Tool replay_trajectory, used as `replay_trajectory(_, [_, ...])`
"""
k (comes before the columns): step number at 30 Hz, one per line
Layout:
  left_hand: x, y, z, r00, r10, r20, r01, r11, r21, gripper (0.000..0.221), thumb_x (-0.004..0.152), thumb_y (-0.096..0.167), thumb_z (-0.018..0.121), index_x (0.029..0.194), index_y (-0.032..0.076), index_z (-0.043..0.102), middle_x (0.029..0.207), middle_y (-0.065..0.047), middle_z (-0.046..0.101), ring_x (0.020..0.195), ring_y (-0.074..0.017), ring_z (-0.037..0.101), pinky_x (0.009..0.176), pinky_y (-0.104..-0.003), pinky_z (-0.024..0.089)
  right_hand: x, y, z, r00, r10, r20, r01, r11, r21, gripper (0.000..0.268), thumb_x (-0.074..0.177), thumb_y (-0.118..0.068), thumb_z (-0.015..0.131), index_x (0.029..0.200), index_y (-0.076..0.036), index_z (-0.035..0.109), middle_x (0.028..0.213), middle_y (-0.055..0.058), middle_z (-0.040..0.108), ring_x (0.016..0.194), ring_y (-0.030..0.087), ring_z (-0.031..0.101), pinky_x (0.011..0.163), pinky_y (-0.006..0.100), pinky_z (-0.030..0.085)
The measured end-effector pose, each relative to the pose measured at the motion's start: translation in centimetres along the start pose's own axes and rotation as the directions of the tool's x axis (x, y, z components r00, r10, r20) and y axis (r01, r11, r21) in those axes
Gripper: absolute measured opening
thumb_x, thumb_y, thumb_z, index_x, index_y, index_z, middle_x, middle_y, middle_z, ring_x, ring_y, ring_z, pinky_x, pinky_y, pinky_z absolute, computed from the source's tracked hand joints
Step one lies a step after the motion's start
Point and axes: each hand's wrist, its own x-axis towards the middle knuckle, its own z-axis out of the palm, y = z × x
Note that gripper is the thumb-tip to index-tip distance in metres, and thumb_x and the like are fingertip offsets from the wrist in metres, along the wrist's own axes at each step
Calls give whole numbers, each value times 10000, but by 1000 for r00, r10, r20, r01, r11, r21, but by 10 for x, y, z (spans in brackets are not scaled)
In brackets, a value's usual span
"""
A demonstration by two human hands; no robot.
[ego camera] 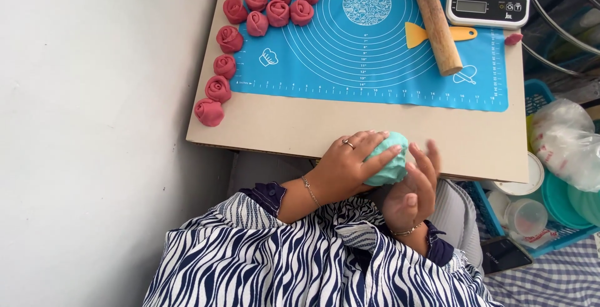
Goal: Kneading and shaping a piece of blue dough by hand on a silicone mat.
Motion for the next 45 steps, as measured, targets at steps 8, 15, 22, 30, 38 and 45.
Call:
replay_trajectory(8, [-7, 11, -22, 983, 110, -149, -110, 994, 11, 378, 989, 289, 678, 1323, 113, 654, 1232, -220, 677, 1093, -427, 709, 824, -446, 587, 6, 11, -27, 1000, 31, 1, -31, 996, -81, 521, 1063, -374, 306, 1250, 60, 526, 1352, 415, 491, 1412, 547, 367, 1201, 678, 279])
replay_trajectory(15, [-4, 33, -85, 992, 112, -60, -121, 979, -166, 365, 936, 180, 751, 1273, 60, 680, 1190, -266, 702, 1041, -460, 729, 859, -489, 607, 21, 12, -21, 988, 143, 55, -140, 989, -54, 441, 1046, -272, 314, 1275, 49, 513, 1393, 366, 462, 1408, 492, 425, 1162, 614, 395])
replay_trajectory(22, [35, 28, -166, 975, -124, 184, 179, 930, -321, 658, 796, 123, 880, 1379, 56, 582, 1406, -238, 613, 1241, -366, 687, 1070, -441, 590, 45, 3, -4, 934, 323, 156, -321, 946, -36, 385, 1090, -240, 284, 1381, -58, 459, 1506, 168, 444, 1450, 297, 437, 1227, 482, 428])
replay_trajectory(30, [101, -47, -103, 949, -109, 295, 67, 987, 147, 721, 639, 168, 960, 1286, 109, 648, 1123, -192, 710, 987, -432, 734, 737, -558, 609, 51, 5, 4, 935, 319, 157, -304, 946, -110, 353, 1079, -147, 370, 1339, 83, 432, 1406, 327, 450, 1371, 467, 474, 1064, 560, 456])
replay_trajectory(38, [132, -76, -47, 725, -392, 566, 295, 920, 259, 971, 751, 483, 876, 1538, 181, 395, 1327, -213, 560, 1206, -507, 423, 867, -776, 277, 54, 20, -13, 918, 365, 155, -342, 927, -157, 308, 1078, -108, 359, 1339, 51, 395, 1363, 281, 478, 1310, 433, 542, 1029, 517, 493])
replay_trajectory(45, [110, -80, -5, 880, -211, 426, 96, 956, 275, 751, 995, 625, 584, 1575, 213, 345, 1526, -198, 517, 1490, -480, 352, 1132, -754, 260, 55, 24, 12, 917, 321, 236, -280, 941, -190, 329, 1074, -134, 448, 1319, 80, 402, 1349, 268, 501, 1317, 419, 542, 1105, 456, 442])
